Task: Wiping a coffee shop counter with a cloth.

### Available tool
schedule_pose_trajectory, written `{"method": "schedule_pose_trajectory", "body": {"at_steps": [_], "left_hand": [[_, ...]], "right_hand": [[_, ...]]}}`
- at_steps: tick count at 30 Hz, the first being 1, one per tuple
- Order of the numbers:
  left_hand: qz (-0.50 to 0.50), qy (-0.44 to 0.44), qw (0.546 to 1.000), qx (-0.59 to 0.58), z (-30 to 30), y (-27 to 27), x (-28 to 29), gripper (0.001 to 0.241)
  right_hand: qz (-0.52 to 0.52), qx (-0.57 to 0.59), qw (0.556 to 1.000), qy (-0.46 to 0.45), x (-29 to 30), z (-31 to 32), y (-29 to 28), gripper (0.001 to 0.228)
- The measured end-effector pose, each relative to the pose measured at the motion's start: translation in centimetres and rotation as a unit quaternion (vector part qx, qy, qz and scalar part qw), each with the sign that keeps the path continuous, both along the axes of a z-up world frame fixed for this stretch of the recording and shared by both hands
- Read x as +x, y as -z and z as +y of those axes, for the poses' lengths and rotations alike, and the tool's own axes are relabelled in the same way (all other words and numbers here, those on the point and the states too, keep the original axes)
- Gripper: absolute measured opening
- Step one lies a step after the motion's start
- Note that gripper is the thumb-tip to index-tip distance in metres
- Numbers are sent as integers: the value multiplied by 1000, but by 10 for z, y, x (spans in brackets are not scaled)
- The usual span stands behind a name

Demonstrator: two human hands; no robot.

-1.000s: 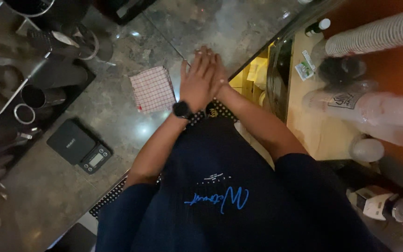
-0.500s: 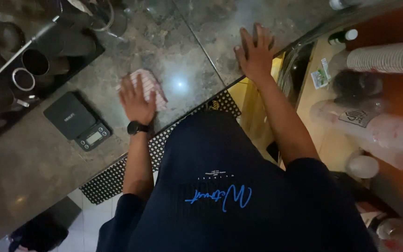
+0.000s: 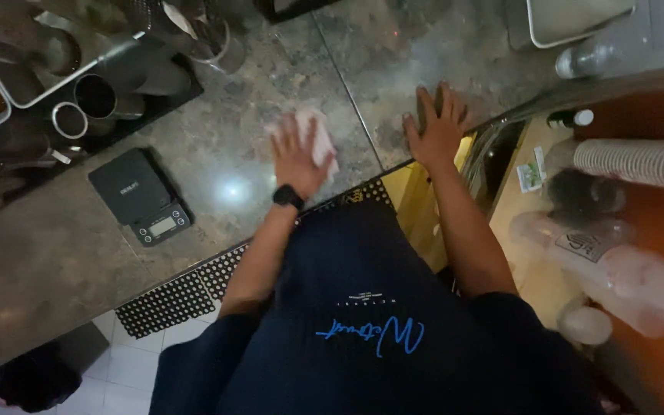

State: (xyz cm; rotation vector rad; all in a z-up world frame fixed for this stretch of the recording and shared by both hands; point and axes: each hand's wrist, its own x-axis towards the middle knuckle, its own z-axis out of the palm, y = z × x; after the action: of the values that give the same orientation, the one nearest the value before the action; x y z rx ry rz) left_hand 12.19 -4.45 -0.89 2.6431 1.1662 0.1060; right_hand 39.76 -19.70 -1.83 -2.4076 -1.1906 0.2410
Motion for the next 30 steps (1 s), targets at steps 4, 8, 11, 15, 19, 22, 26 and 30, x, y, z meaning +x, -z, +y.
{"method": "schedule_pose_trajectory", "body": {"at_steps": [4,8,11,15,19,22,26,30], "left_hand": [[-82,49,995,-13,-13,-9,-21,77],[-51,-5,998,45,16,3,-62,81],[-53,-64,995,46,43,15,-63,80],[-73,-136,981,114,66,10,-21,78],[-18,-120,992,36,66,13,4,84],[-25,-54,993,99,45,30,0,85],[-61,17,998,27,11,-2,-36,77],[-21,-20,996,89,34,13,-78,84]], "right_hand": [[-60,-16,998,-17,3,-2,2,59],[-46,-29,998,-8,5,0,4,66],[-67,-37,997,1,5,0,3,74],[-120,5,993,1,2,1,5,62],[-139,24,990,13,-1,1,5,55],[-120,11,993,17,-2,2,6,59],[-99,-5,995,11,1,-1,9,62],[-101,19,994,19,-1,0,9,59]]}}
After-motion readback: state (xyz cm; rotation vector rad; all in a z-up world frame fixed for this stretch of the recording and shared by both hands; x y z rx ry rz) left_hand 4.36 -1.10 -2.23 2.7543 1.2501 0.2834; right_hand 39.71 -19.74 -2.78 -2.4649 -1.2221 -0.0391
